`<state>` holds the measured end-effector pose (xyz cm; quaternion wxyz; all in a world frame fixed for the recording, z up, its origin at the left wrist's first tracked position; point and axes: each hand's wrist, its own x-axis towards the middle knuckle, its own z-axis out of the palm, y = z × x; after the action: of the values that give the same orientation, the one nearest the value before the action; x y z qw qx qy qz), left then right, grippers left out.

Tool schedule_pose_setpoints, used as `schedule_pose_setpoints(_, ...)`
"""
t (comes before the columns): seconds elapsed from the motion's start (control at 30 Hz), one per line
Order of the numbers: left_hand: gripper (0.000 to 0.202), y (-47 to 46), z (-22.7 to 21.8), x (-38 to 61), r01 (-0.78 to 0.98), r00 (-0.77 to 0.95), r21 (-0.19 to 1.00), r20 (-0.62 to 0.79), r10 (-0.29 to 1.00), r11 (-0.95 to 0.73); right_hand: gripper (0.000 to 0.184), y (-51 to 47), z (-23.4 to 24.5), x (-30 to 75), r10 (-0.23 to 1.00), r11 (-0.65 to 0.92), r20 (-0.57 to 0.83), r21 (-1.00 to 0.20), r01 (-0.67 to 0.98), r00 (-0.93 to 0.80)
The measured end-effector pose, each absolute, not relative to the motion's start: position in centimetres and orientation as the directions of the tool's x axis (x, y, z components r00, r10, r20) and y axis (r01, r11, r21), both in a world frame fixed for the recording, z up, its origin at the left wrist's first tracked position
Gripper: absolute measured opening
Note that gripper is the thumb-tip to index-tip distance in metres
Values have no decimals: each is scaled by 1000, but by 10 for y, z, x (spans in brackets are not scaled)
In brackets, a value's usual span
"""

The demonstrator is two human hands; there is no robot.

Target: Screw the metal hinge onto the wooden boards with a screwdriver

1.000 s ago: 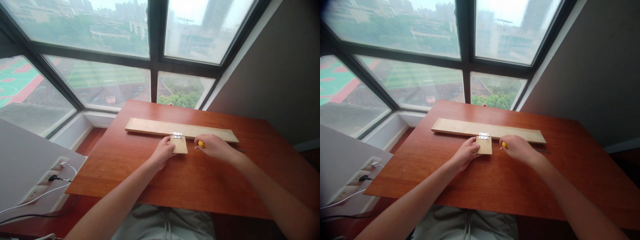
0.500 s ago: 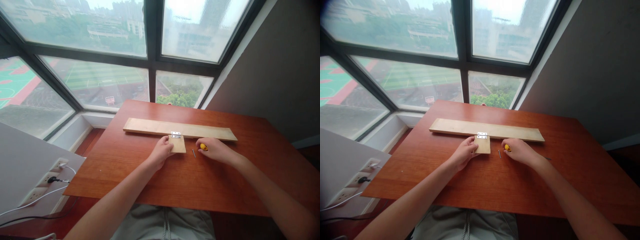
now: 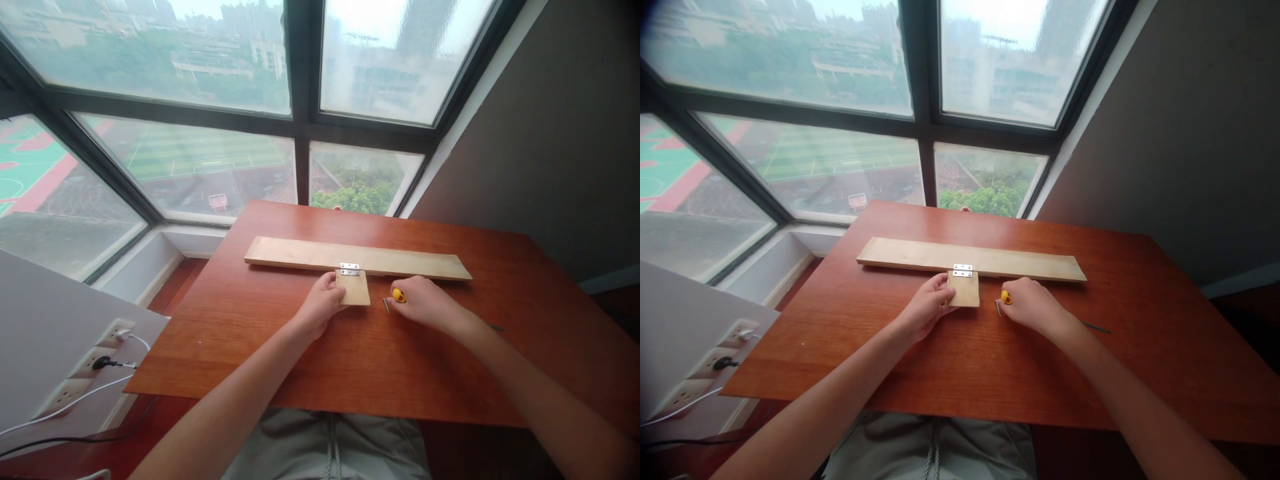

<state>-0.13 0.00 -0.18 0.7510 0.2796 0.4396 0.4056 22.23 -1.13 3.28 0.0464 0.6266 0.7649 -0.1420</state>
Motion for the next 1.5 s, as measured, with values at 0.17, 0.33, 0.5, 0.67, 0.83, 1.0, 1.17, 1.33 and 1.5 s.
schedule_pose_setpoints(0.17,35,-1,-1,-2,-348,283,785,-433,856,512,23,-12,13,218,942,167,-262,-172,971,-209)
schedule_pose_setpoints(0.33,34,-1,-2,-1,-351,285,791,-420,861,502,23,-11,13,214,943,173,-252,-183,968,-216)
schedule_pose_setpoints(0.5,37,0,-4,-1,-375,280,775,-429,859,509,18,-7,20,215,946,172,-236,-220,960,-223)
schedule_pose_setpoints(0.67,34,1,-3,-1,-361,279,780,-432,858,511,20,-2,56,231,979,199,23,-308,930,-202)
schedule_pose_setpoints(0.83,35,0,-3,-1,-354,281,784,-431,857,510,11,-5,102,223,950,230,301,-497,837,-82)
schedule_pose_setpoints(1.0,35,1,-4,-1,-367,294,772,-434,852,520,11,3,124,197,902,360,426,-829,429,68)
schedule_pose_setpoints(1.17,33,1,-3,-2,-364,295,772,-435,851,521,8,25,123,168,852,437,488,-861,259,187)
schedule_pose_setpoints(1.33,33,2,-2,-1,-363,291,766,-448,845,531,5,46,107,150,771,551,572,-820,158,279)
schedule_pose_setpoints(1.5,34,2,-3,-1,-371,287,762,-449,846,530,6,55,96,141,765,585,580,-808,76,281)
